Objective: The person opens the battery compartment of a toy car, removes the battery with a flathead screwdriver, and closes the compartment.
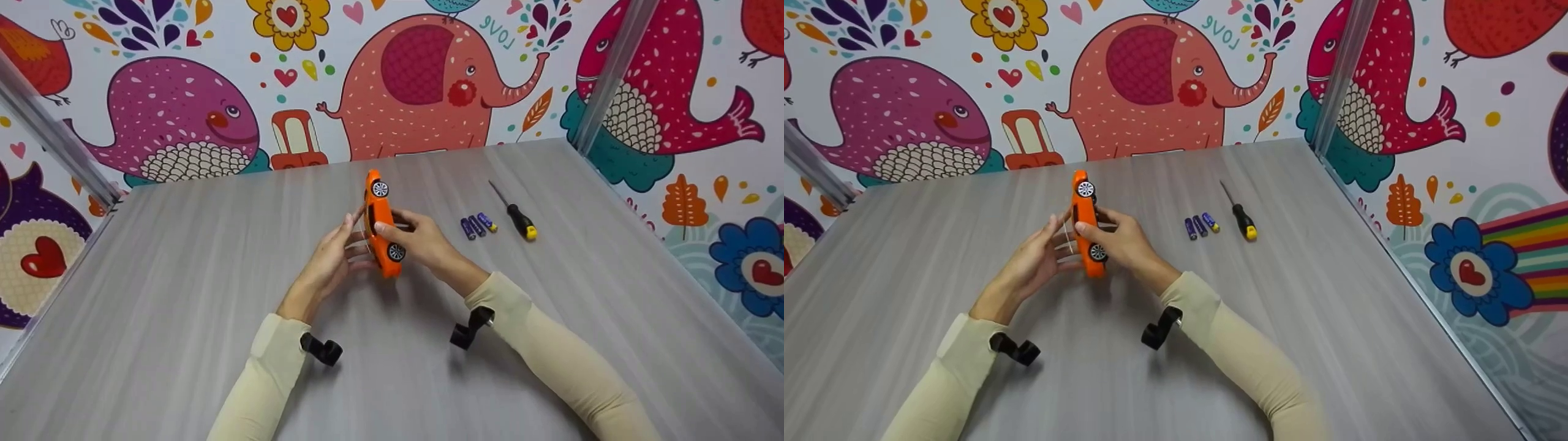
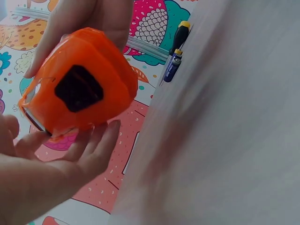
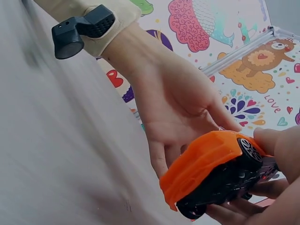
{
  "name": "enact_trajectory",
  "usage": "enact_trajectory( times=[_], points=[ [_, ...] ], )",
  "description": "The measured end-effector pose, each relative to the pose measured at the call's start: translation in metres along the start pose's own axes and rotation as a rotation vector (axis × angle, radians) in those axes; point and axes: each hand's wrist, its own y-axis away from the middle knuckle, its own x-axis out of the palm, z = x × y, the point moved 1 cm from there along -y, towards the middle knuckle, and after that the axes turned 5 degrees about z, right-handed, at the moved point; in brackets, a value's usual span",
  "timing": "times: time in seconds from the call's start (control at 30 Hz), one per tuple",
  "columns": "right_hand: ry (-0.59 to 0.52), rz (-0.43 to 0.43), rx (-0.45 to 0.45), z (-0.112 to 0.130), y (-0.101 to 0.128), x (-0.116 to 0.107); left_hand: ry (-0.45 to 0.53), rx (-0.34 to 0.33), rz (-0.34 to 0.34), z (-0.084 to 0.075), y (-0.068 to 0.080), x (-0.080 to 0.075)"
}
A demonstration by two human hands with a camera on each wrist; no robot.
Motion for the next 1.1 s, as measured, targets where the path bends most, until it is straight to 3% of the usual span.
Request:
enact_trajectory(
  times=[0.4,0.7,1.1],
  points=[
    [-0.094,0.053,0.018,0.002,-0.001,-0.003,-0.006,0.011,-0.061,0.003,-0.003,-0.003],
    [-0.248,0.118,0.036,0.002,-0.001,-0.010,0.004,0.015,-0.076,0.003,-0.004,-0.004],
    [-0.195,0.108,0.016,0.003,-0.001,-0.014,0.022,0.010,-0.122,0.000,0.001,-0.008]
  ],
)
